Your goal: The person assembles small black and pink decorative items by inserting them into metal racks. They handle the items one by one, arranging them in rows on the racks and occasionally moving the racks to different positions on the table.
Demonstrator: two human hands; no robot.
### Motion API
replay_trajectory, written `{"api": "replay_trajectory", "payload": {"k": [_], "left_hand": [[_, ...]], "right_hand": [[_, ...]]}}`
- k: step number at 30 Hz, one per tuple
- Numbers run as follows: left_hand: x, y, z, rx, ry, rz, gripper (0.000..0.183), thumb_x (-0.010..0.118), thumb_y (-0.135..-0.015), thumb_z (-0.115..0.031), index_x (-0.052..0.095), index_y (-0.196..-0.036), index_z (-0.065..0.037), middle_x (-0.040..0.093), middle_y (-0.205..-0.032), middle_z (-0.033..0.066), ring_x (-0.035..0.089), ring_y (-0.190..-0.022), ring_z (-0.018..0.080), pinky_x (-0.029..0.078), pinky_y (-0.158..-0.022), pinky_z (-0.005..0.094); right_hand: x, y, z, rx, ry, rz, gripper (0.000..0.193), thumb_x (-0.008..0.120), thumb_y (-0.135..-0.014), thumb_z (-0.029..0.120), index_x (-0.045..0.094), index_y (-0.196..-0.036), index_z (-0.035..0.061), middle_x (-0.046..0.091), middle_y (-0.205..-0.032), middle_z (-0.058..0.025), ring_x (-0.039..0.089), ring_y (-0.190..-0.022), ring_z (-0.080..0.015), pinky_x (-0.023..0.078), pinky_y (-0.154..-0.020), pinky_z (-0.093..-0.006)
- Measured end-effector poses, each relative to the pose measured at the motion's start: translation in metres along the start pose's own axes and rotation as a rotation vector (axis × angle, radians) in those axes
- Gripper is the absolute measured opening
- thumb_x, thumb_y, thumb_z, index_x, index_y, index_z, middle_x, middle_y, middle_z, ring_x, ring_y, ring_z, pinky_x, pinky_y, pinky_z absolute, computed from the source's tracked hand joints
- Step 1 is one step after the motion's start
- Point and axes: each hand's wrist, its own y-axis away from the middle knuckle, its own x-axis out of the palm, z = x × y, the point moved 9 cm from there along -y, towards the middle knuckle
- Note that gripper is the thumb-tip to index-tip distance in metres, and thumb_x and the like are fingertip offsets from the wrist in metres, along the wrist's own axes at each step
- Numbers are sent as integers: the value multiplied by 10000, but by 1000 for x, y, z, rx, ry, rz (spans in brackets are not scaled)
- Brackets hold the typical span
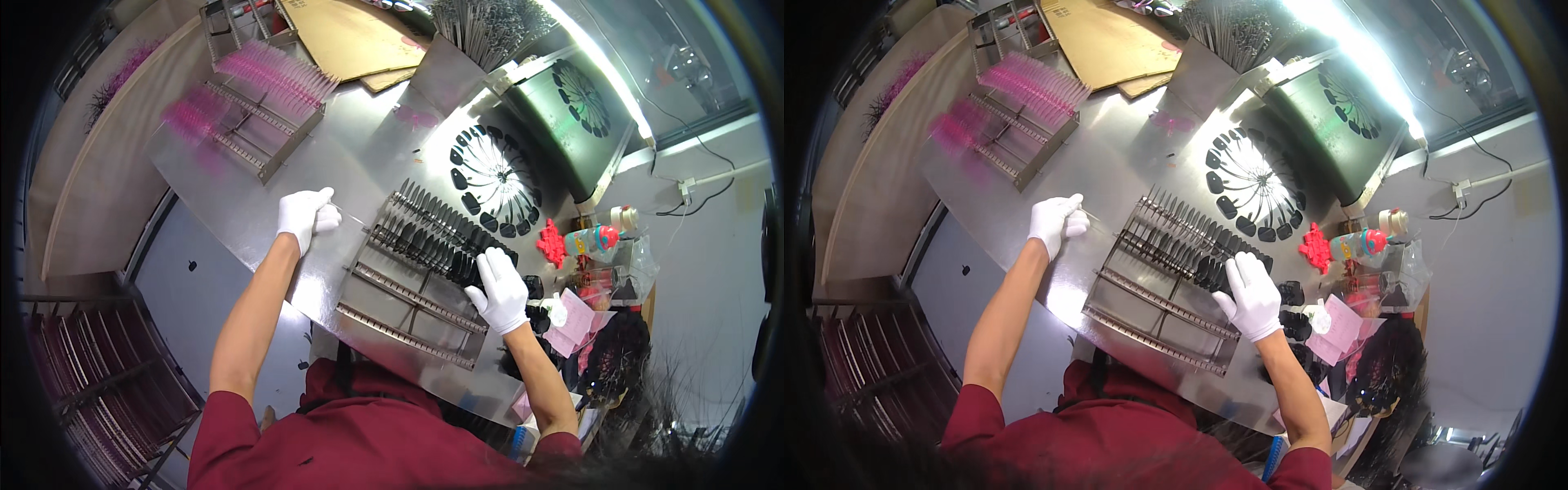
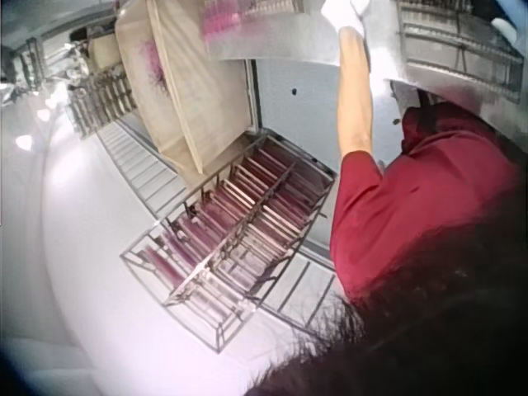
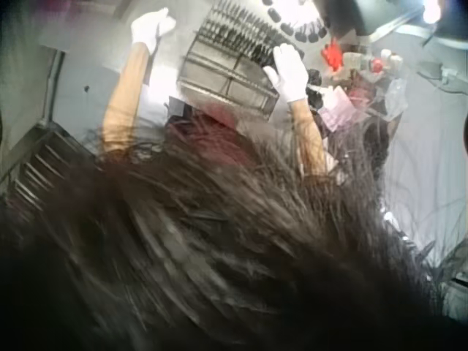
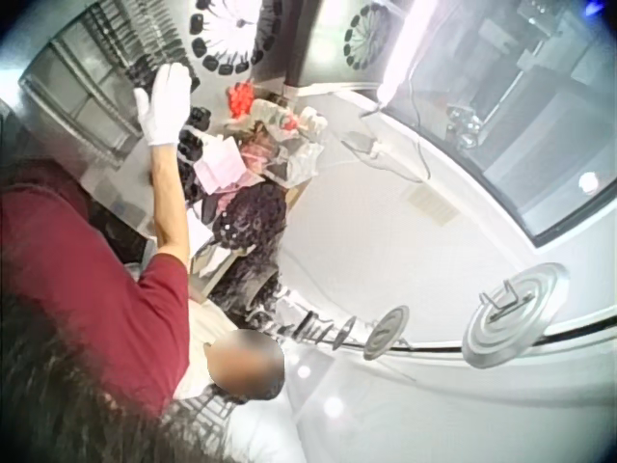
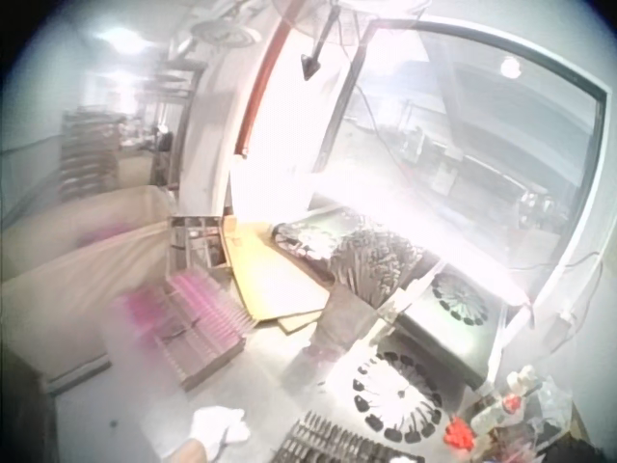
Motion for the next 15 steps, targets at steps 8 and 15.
{"api": "replay_trajectory", "payload": {"k": [8,15], "left_hand": [[50,52,16,28,-416,-23,299,751,-1006,-269,742,-819,-36,626,-605,31,520,-415,112,369,-397,282],[40,41,30,359,-549,37,286,719,-1016,-296,794,-930,-34,677,-680,38,585,-498,112,416,-444,297]], "right_hand": [[3,-1,-3,-14,14,-8,589,771,-857,242,657,-1357,-46,675,-1330,-252,664,-1221,-445,558,-1044,-471],[-3,10,3,-12,-68,-37,597,772,-884,217,628,-1396,-53,671,-1342,-276,654,-1246,-457,519,-1104,-498]]}}
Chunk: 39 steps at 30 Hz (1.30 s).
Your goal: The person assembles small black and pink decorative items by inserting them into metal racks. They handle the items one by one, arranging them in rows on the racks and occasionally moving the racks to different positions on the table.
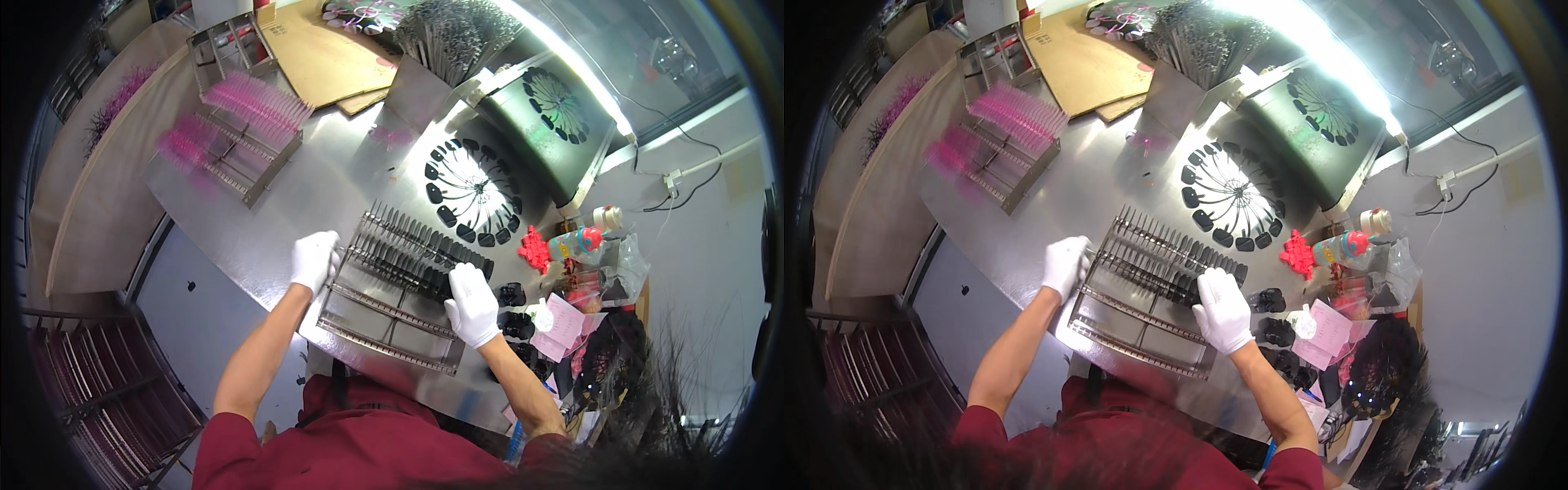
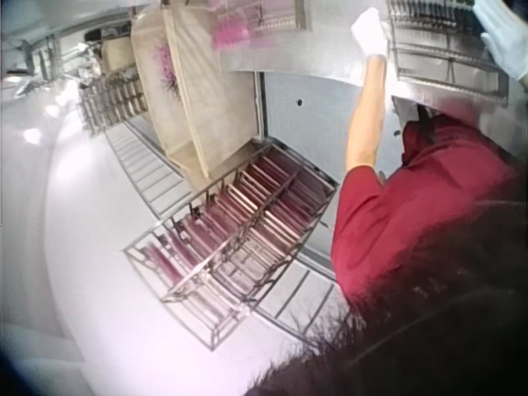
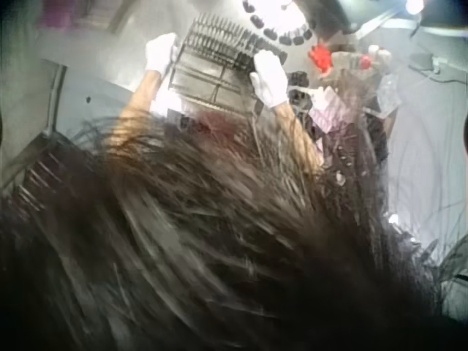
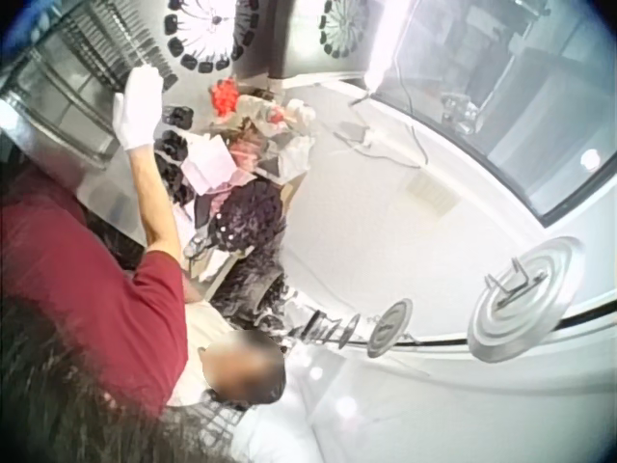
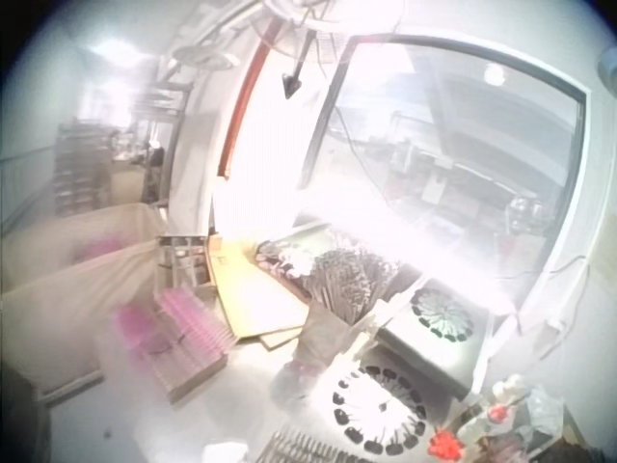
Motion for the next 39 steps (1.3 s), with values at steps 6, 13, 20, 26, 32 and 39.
{"api": "replay_trajectory", "payload": {"k": [6,13,20,26,32,39], "left_hand": [[20,15,-1,-337,181,23,240,750,-1008,-254,719,-842,-83,625,-659,-24,542,-510,76,400,-459,253],[14,28,8,98,-141,-112,378,672,-1040,-311,781,-1150,33,785,-954,183,747,-933,321,556,-844,429],[37,58,-37,179,-1024,242,312,476,-1072,-293,678,-996,-67,752,-878,242,743,-858,468,585,-801,578],[21,45,-60,146,-950,201,412,409,-1117,-419,708,-1140,-135,778,-977,213,745,-934,458,578,-842,589],[-29,5,-49,240,-740,-94,301,545,-1079,-308,763,-1214,-151,746,-1086,214,706,-1058,427,561,-932,523],[-4,-22,-46,233,-642,-3,248,598,-1046,-292,775,-1150,-152,710,-999,196,690,-957,426,550,-865,535]], "right_hand": [[-3,-11,-49,36,-40,-43,542,810,-870,200,661,-1358,18,729,-1237,-182,732,-1096,-330,611,-911,-407],[1,14,-6,13,-170,212,629,746,-827,188,599,-1388,-55,549,-1466,-282,493,-1411,-498,393,-1198,-578],[25,-25,-146,422,-274,-33,295,642,-986,152,714,-1232,8,721,-1199,-262,694,-1136,-428,546,-1020,-481],[108,-26,-269,983,-50,331,326,612,-995,264,776,-1201,72,760,-1182,-238,740,-1092,-403,577,-973,-489],[152,-53,-286,878,-192,446,395,635,-905,444,820,-1018,113,770,-1065,-248,741,-1032,-422,568,-917,-514],[-64,-76,-304,882,2,-20,147,703,-877,197,782,-958,102,781,-849,-175,783,-865,-357,615,-815,-463]]}}
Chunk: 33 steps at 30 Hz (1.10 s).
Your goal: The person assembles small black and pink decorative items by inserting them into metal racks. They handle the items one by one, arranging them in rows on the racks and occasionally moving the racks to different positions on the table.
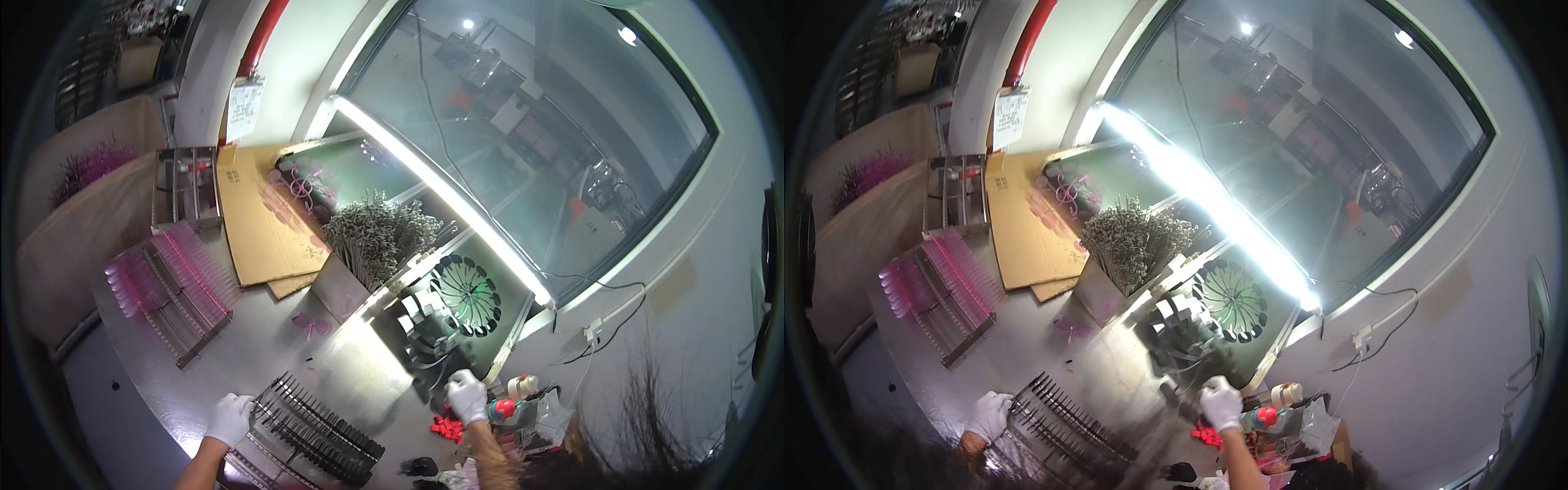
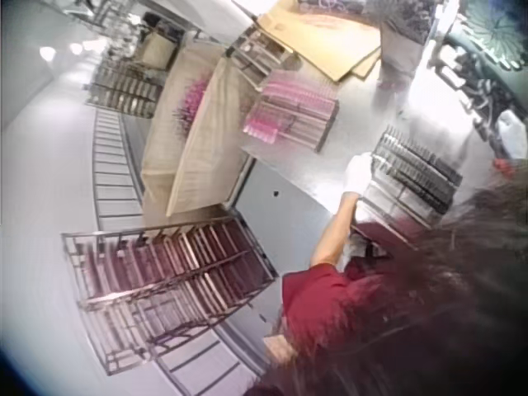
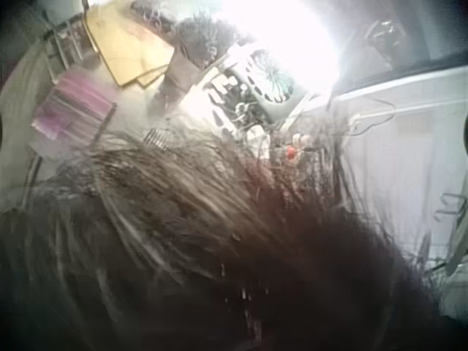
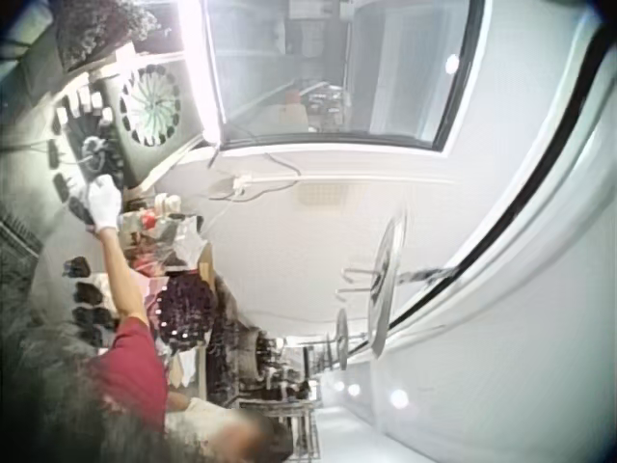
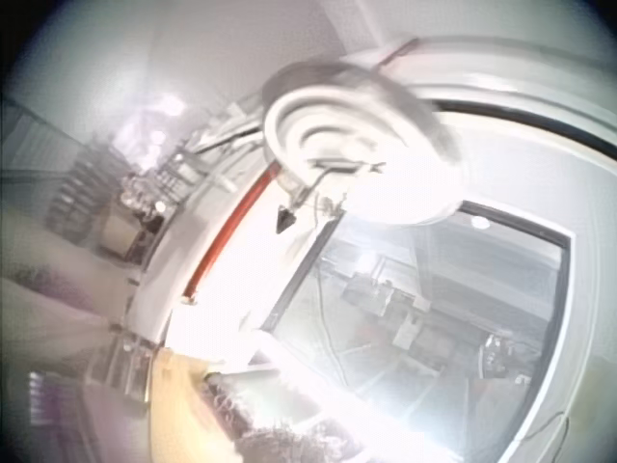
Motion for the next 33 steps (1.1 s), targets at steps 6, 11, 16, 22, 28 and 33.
{"api": "replay_trajectory", "payload": {"k": [6,11,16,22,28,33], "left_hand": [[-23,1,-18,-33,-43,1,249,633,-1011,-299,774,-1164,-161,715,-974,135,695,-933,379,559,-844,498],[-13,-2,-1,68,-27,56,242,652,-1000,-265,779,-1160,-135,718,-974,132,697,-946,359,567,-851,467],[-25,2,-10,52,-61,44,264,662,-1002,-280,788,-1195,-151,714,-951,110,704,-927,321,574,-856,444],[-19,-6,0,5,200,-5,222,677,-979,-242,784,-1131,-121,720,-985,153,700,-979,360,562,-892,461],[-83,30,-119,367,464,-342,232,711,-922,-40,767,-1148,-42,749,-1148,166,708,-1033,300,566,-878,433],[-2,66,-205,179,1184,678,1079,813,-959,-133,59,-1730,-118,383,-1628,161,509,-1433,285,489,-1163,413]], "right_hand": [[32,-167,-78,290,122,-93,384,638,-893,280,684,-1207,63,764,-1103,-283,724,-1089,-489,562,-972,-540],[85,-246,-98,308,165,-43,442,655,-870,250,626,-1263,51,715,-1258,-296,688,-1210,-470,550,-1020,-529],[109,-231,-87,467,142,-149,284,656,-949,249,667,-1149,46,751,-1166,-259,719,-1145,-450,577,-939,-527],[103,-88,-121,390,-414,-152,288,713,-840,84,629,-1113,44,698,-986,-122,675,-932,-276,560,-869,-422],[17,140,43,165,-933,52,739,502,-851,-194,480,-1551,41,667,-1306,-96,639,-865,-124,527,-736,-253],[-16,268,204,142,-1021,172,584,584,-1068,31,419,-1626,-16,639,-1475,-98,665,-1170,-112,569,-942,-279]]}}
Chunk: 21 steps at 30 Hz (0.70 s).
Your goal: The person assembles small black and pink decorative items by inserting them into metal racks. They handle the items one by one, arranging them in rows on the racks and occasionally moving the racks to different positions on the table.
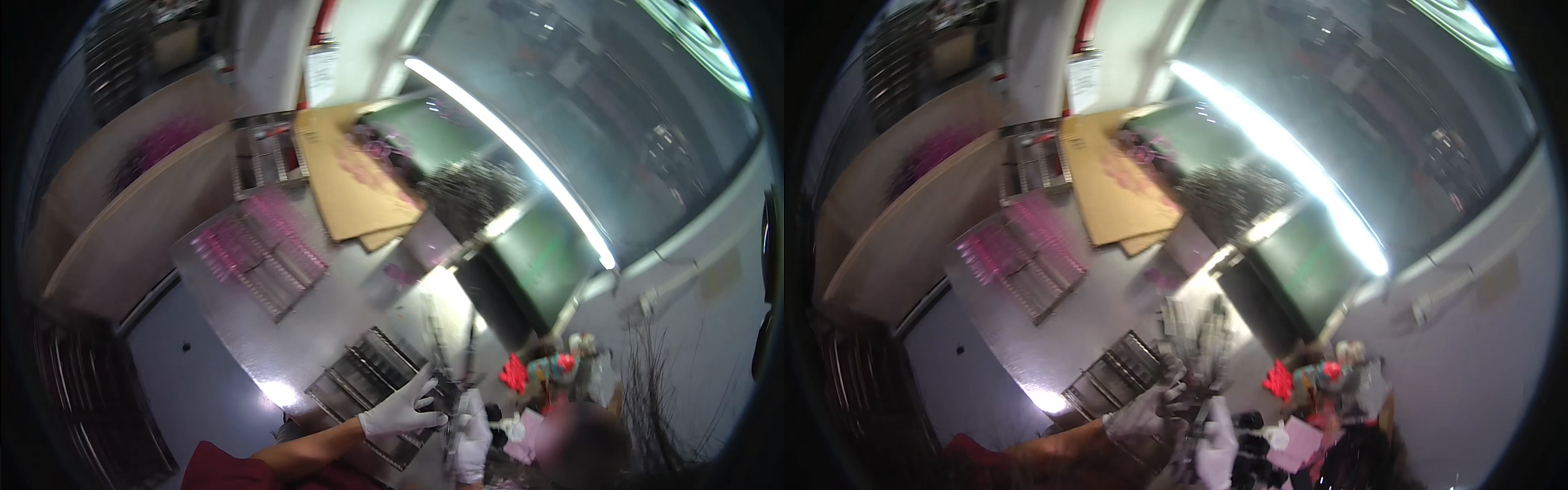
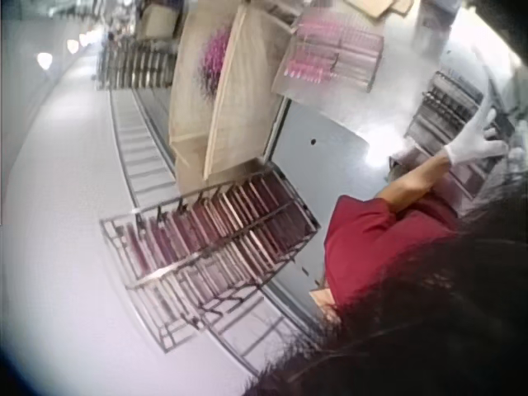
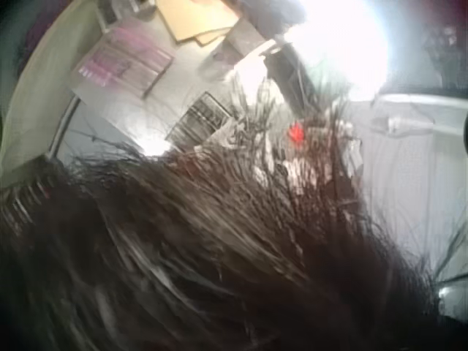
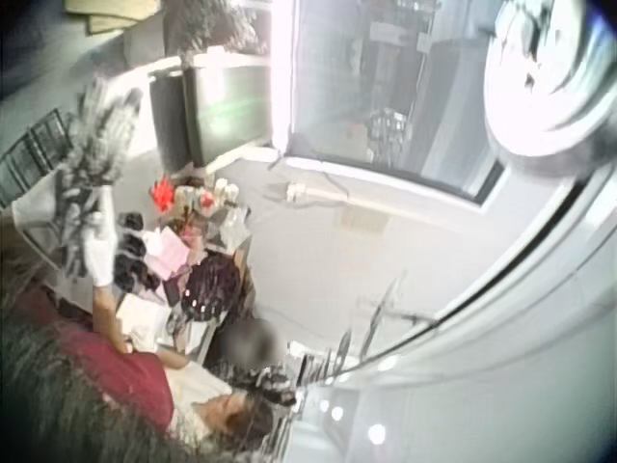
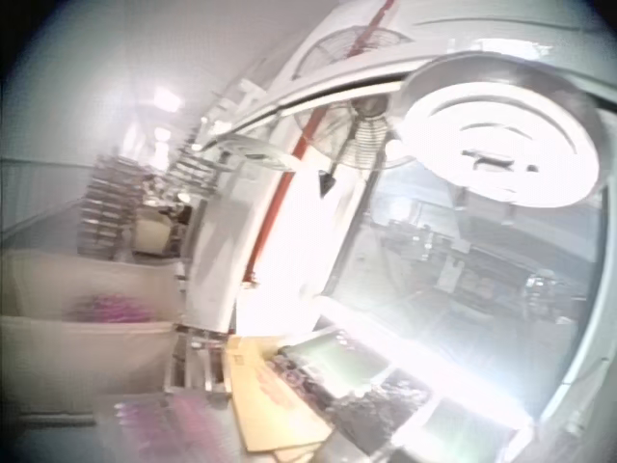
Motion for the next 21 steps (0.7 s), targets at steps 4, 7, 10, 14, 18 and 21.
{"api": "replay_trajectory", "payload": {"k": [4,7,10,14,18,21], "left_hand": [[18,12,-41,47,264,178,1252,879,-850,-65,-8,-1732,-129,302,-1678,111,414,-1516,270,398,-1236,453],[27,24,-50,-78,421,143,1183,891,-851,-85,98,-1726,-139,403,-1665,133,539,-1441,342,514,-1154,504],[24,25,-68,-51,380,35,1073,888,-828,-32,255,-1681,-186,611,-1399,186,681,-1203,311,639,-978,456],[24,15,-96,233,437,213,750,938,-688,68,516,-1283,-107,540,-1267,122,605,-899,178,530,-765,328],[42,49,-127,17,608,498,683,882,-692,157,523,-1211,-103,469,-1471,232,651,-1111,307,597,-997,493],[63,72,-137,101,578,683,544,855,-824,31,558,-1268,-72,505,-1412,209,622,-1109,317,556,-956,457]], "right_hand": [[19,51,8,291,70,144,786,558,-908,-84,434,-1659,110,695,-809,6,592,-720,-30,546,-712,-245],[39,63,53,-55,399,165,819,679,-867,82,443,-1650,141,645,-721,-204,672,-576,-299,579,-657,-373],[53,64,72,-70,592,160,847,644,-842,129,409,-1655,110,666,-746,-246,676,-640,-438,570,-650,-529],[7,59,64,-299,578,-9,570,679,-911,105,619,-1476,58,732,-905,-169,718,-760,-330,584,-736,-441],[-42,22,97,-578,618,-267,672,799,-895,249,547,-1477,24,699,-1202,-193,727,-973,-359,604,-836,-436],[-11,3,63,-246,811,-18,657,832,-846,383,613,-1346,16,692,-1230,-218,727,-1007,-385,602,-862,-455]]}}
